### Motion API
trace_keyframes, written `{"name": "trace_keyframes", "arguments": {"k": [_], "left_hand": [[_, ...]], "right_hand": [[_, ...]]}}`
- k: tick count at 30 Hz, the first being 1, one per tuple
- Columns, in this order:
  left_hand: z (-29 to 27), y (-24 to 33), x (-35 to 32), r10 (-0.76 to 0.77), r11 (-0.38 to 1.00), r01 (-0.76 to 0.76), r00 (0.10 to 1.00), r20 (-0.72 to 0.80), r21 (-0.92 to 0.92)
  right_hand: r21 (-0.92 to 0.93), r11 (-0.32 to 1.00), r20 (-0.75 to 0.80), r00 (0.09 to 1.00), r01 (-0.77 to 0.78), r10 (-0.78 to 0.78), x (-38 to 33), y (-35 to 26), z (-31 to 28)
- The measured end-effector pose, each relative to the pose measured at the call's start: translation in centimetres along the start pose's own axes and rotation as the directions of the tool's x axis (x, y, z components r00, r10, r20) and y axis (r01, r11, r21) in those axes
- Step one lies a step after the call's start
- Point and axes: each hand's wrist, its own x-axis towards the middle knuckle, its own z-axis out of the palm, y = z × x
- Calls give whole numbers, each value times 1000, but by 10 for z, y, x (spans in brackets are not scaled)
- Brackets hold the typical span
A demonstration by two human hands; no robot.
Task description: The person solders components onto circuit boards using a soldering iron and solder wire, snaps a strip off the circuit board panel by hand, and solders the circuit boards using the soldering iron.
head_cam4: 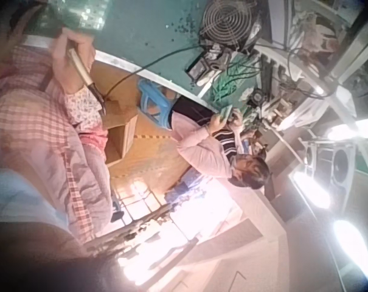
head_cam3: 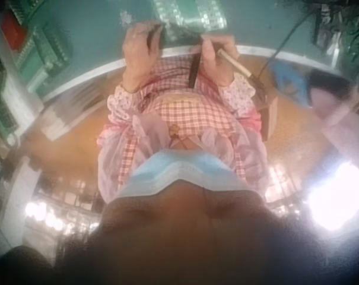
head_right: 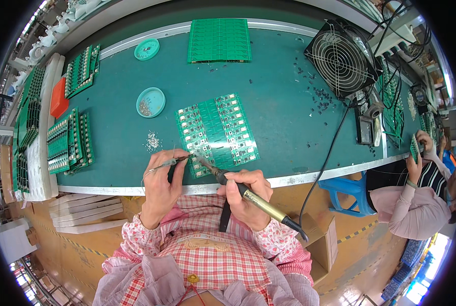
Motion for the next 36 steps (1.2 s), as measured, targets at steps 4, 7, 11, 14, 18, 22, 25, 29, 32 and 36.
{"name": "trace_keyframes", "arguments": {"k": [4, 7, 11, 14, 18, 22, 25, 29, 32, 36], "left_hand": [[0, -2, -1, 37, 999, -37, 999, -16, 2], [1, -2, -1, 28, 1000, -28, 999, -17, -3], [0, -1, -1, -4, 1000, 4, 1000, -4, -4], [0, -1, 0, 15, 1000, -15, 1000, -10, 4], [-1, 0, 0, -8, 1000, 8, 1000, -1, 1], [-1, -1, -1, -8, 1000, 8, 1000, -2, 2], [-1, 0, 0, 1, 1000, -1, 1000, 0, 6], [0, -1, -1, 4, 1000, -4, 1000, -6, 8], [-1, 0, 0, 4, 1000, -4, 1000, -5, 10], [-1, 0, -1, 6, 1000, -6, 1000, -10, 7]], "right_hand": [[-40, 998, 41, 998, -39, 41, 1, 0, 1], [-115, 992, 27, 999, -41, 45, 1, 3, 3], [-155, 988, 52, 998, -12, 20, 3, 1, 3], [-172, 985, 65, 998, -15, 27, 6, -7, 4], [-235, 969, 119, 992, 77, -50, 11, -14, 5], [-351, 904, 207, 962, 244, -179, 15, -15, 6], [-344, 897, 211, 953, 280, -216, 15, -16, 6], [-326, 908, 184, 960, 263, -212, 14, -18, 7], [-363, 893, 117, 964, 267, -240, 10, -20, 1], [-262, 957, -56, 988, 126, -146, -4, -14, -14]]}}
